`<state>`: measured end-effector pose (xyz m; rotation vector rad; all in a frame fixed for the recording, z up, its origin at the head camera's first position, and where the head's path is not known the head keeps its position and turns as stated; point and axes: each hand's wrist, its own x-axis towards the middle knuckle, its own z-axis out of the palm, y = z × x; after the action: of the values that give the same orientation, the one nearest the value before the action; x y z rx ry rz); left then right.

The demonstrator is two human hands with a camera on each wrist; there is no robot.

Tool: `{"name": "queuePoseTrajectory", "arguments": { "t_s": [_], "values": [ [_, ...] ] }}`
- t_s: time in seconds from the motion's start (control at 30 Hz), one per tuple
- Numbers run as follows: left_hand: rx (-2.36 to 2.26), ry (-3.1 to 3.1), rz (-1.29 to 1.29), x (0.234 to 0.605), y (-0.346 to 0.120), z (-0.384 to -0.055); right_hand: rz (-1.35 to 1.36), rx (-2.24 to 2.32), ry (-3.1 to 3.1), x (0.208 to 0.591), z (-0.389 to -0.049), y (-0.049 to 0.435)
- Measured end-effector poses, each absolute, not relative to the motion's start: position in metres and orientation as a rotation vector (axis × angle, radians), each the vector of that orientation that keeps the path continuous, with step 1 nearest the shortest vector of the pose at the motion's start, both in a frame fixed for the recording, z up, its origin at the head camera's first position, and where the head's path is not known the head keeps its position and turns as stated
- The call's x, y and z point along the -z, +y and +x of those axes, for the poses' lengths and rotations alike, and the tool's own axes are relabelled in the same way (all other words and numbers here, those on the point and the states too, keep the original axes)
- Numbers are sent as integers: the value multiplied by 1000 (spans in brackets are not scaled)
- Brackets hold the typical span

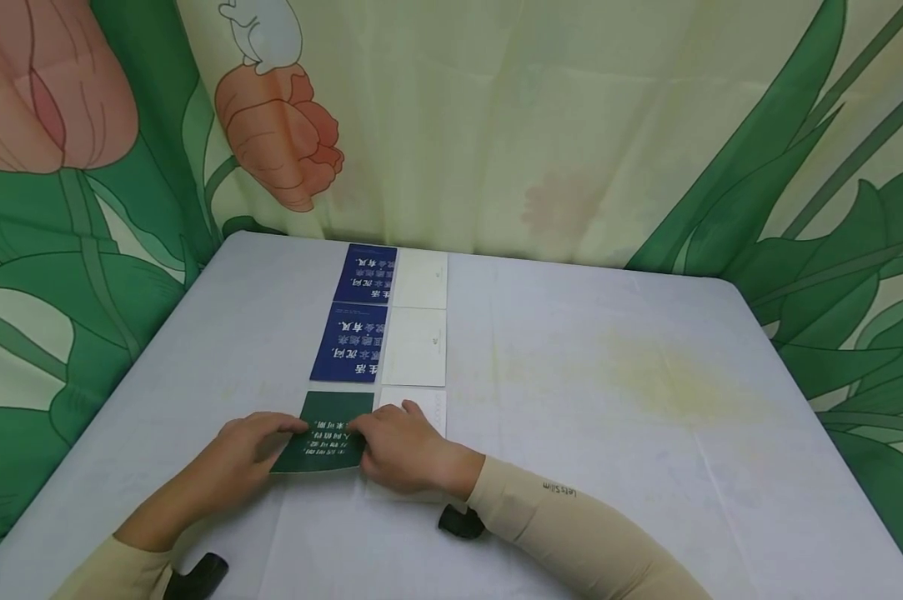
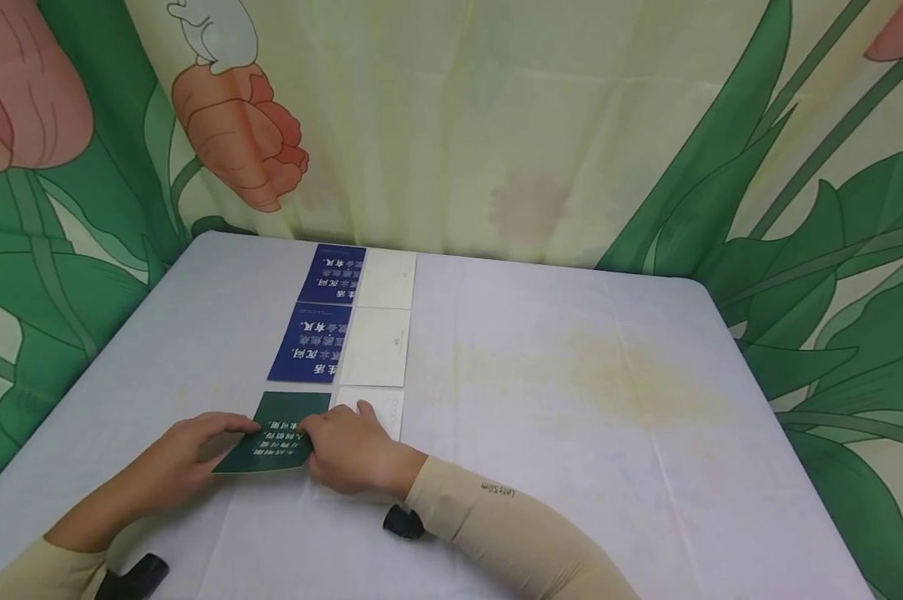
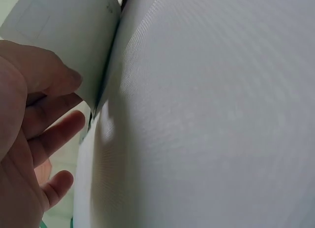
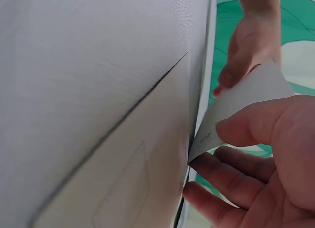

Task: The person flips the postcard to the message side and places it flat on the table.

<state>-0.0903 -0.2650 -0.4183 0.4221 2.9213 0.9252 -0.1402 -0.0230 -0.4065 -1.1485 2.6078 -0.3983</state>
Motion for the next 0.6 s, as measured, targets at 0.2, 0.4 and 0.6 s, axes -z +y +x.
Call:
{"name": "queuePoseTrajectory", "arguments": {
  "t_s": [0.2, 0.4, 0.6],
  "values": [
    [-977, 2970, 453, 418, -264, -92, -1202, 422, 2614, 408, -142, -23],
    [-975, 2968, 341, 414, -261, -93, -1179, 585, 2539, 407, -146, -22],
    [-1005, 3029, 359, 411, -263, -91, -1101, 766, 2510, 400, -148, -19]
  ]
}}
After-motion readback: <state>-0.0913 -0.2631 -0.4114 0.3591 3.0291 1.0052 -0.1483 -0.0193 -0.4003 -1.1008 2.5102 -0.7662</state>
